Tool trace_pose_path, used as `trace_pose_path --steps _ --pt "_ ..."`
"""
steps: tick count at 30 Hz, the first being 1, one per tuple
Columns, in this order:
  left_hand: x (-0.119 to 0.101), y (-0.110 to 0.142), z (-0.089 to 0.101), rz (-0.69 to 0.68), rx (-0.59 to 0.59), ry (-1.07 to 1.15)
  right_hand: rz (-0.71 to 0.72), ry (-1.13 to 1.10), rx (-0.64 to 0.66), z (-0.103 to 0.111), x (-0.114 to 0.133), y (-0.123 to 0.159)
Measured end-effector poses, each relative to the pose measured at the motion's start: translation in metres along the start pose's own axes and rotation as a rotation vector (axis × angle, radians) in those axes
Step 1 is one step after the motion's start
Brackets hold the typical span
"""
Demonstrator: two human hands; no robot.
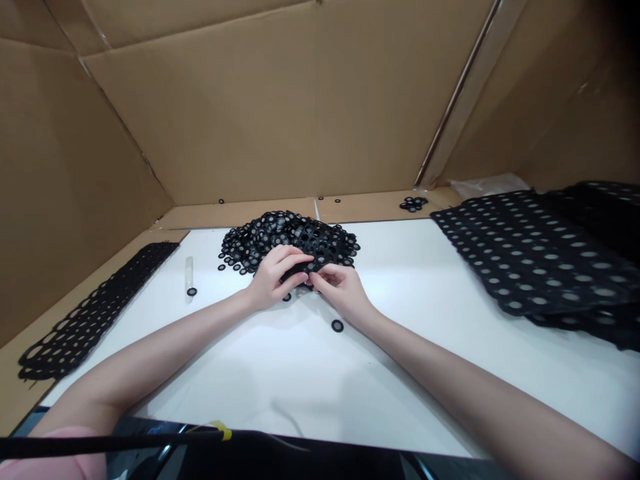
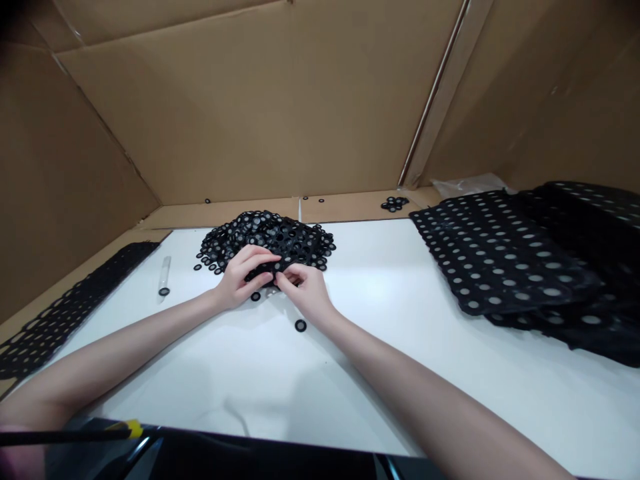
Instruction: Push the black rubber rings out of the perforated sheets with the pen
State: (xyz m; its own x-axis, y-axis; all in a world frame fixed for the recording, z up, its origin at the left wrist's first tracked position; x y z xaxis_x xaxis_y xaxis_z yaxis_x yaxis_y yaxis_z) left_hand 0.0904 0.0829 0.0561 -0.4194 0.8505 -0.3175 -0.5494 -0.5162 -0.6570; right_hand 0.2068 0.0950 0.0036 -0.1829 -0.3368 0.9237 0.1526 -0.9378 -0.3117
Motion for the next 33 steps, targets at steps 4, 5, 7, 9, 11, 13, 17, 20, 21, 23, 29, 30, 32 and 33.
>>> trace_pose_path --steps 4,5,7,9,11,13,17,20,21,23,29,30,32,33 --pt "-0.003 0.001 -0.002 -0.059 0.0 -0.054 0.109 0.143 0.029 -0.003 0.012 0.003" --pt "-0.003 0.001 -0.002 -0.062 -0.003 -0.059 0.134 0.171 0.038 -0.004 0.014 0.004" --pt "-0.003 0.002 -0.002 -0.076 -0.01 -0.076 0.176 0.209 0.053 -0.006 0.018 0.005" --pt "-0.008 0.002 -0.003 -0.115 -0.009 -0.114 0.192 0.224 0.063 -0.007 0.02 0.005" --pt "-0.014 0.002 -0.004 -0.16 -0.007 -0.167 0.187 0.221 0.071 -0.008 0.019 0.004" --pt "-0.018 0.002 -0.006 -0.173 -0.008 -0.212 0.181 0.214 0.077 -0.008 0.018 0.004" --pt "-0.016 0.001 -0.009 -0.138 -0.009 -0.222 0.175 0.202 0.081 -0.009 0.017 0.005" --pt "-0.012 0.0 -0.009 -0.103 -0.022 -0.163 0.192 0.215 0.083 -0.01 0.019 0.005" --pt "-0.009 0.0 -0.008 -0.069 -0.024 -0.131 0.199 0.218 0.086 -0.01 0.021 0.005" --pt "0.002 -0.001 -0.007 0.046 -0.031 -0.056 0.208 0.22 0.097 -0.012 0.023 0.006" --pt "0.038 0.003 -0.007 0.382 -0.074 0.287 0.166 0.167 0.109 -0.011 0.021 0.004" --pt "0.041 0.004 -0.007 0.405 -0.078 0.343 0.154 0.158 0.103 -0.01 0.02 0.003" --pt "0.04 0.003 -0.007 0.409 -0.066 0.417 0.139 0.156 0.096 -0.01 0.017 0.003" --pt "0.037 0.002 -0.008 0.389 -0.046 0.432 0.137 0.159 0.098 -0.01 0.016 0.004"
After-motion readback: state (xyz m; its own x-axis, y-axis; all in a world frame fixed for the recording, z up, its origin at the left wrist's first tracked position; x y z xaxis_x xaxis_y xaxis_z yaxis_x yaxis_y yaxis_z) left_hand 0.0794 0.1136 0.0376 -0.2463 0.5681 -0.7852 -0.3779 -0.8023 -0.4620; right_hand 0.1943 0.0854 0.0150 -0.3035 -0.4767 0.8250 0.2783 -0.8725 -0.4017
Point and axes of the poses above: each hand's wrist, its own y-axis away from the middle knuckle, its own z-axis out of the back of the hand, x = y × z, the point moved 9 cm from there along -y, towards the middle knuckle, and after that the axes turned 2 degrees about z, right-handed, at the moved point
